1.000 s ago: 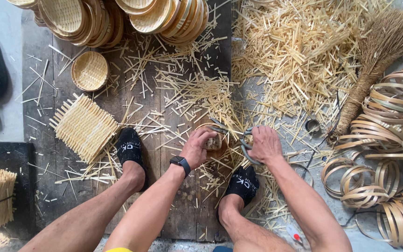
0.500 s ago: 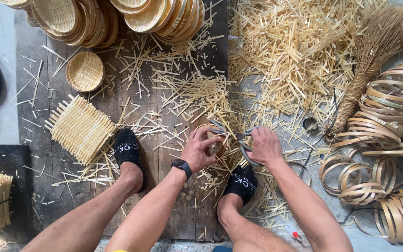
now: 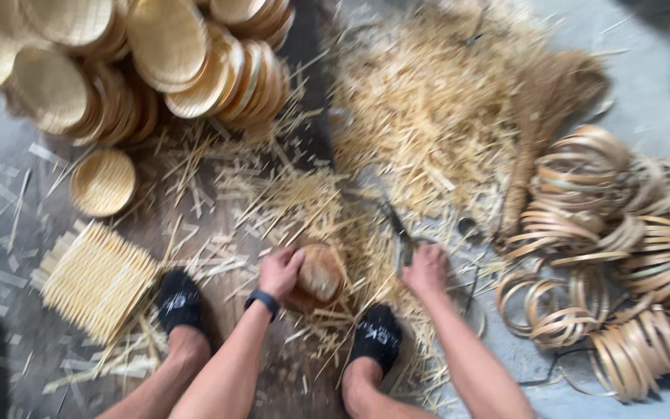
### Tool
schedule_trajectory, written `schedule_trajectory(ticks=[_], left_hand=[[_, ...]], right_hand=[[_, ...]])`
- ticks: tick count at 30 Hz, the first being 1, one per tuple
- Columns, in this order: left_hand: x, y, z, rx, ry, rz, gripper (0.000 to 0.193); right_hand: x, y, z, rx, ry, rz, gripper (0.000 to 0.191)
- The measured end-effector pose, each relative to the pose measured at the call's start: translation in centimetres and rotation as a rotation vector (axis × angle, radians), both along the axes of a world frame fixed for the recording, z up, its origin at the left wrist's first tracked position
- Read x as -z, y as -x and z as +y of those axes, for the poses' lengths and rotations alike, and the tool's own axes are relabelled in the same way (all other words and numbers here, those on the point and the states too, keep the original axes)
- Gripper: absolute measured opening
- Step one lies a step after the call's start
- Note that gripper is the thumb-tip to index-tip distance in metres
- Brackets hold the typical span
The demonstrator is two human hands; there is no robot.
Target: The person sits on the floor of a bamboo craft workshop and trims thin bamboo strips with scissors, cutting them to length. They then fit a round woven bamboo disc into a wooden rim, pressing and tucking the strip ends to secure the woven base inside the rim, and set finished pieces with a pile of completed baskets.
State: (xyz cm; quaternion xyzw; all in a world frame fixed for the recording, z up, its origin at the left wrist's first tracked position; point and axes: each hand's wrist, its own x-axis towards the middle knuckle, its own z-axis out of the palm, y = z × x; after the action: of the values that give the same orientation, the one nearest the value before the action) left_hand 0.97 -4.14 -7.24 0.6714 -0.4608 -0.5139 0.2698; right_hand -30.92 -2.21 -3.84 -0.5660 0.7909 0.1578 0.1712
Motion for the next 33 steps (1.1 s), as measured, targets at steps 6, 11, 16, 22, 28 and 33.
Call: schedule_trajectory(ticks=[6, 11, 16, 22, 28, 33], left_hand=[[-3.5, 2.3, 1.8, -0.032, -0.268, 0.449, 0.034], [-5.6, 3.7, 3.8, -0.140, -0.129, 0.174, 0.031], [-5.0, 3.7, 3.6, -0.323, -0.301, 0.244, 0.031], [-5.6, 0.3, 4.5, -0.326, -0.730, 0.782, 0.050], [-5.3, 0.9, 6.2, -0.434, -0.690, 0.455, 0.048], [-6.4, 1.3, 6.1, -0.463, -0.617, 0.363, 0.042]], right_hand=[[-3.2, -5.8, 1.9, 0.286, -0.117, -1.063, 0.030], [-3.1, -6.0, 2.9, 0.238, 0.064, -1.172, 0.021], [-4.1, -5.5, 2.8, 0.475, -0.132, -1.310, 0.020], [-6.6, -5.4, 3.7, 0.927, -0.298, -1.659, 0.020], [-5.8, -8.5, 4.3, 0.938, -0.175, -1.347, 0.014], [-6.1, -9.7, 5.1, 0.875, -0.018, -1.276, 0.026]])
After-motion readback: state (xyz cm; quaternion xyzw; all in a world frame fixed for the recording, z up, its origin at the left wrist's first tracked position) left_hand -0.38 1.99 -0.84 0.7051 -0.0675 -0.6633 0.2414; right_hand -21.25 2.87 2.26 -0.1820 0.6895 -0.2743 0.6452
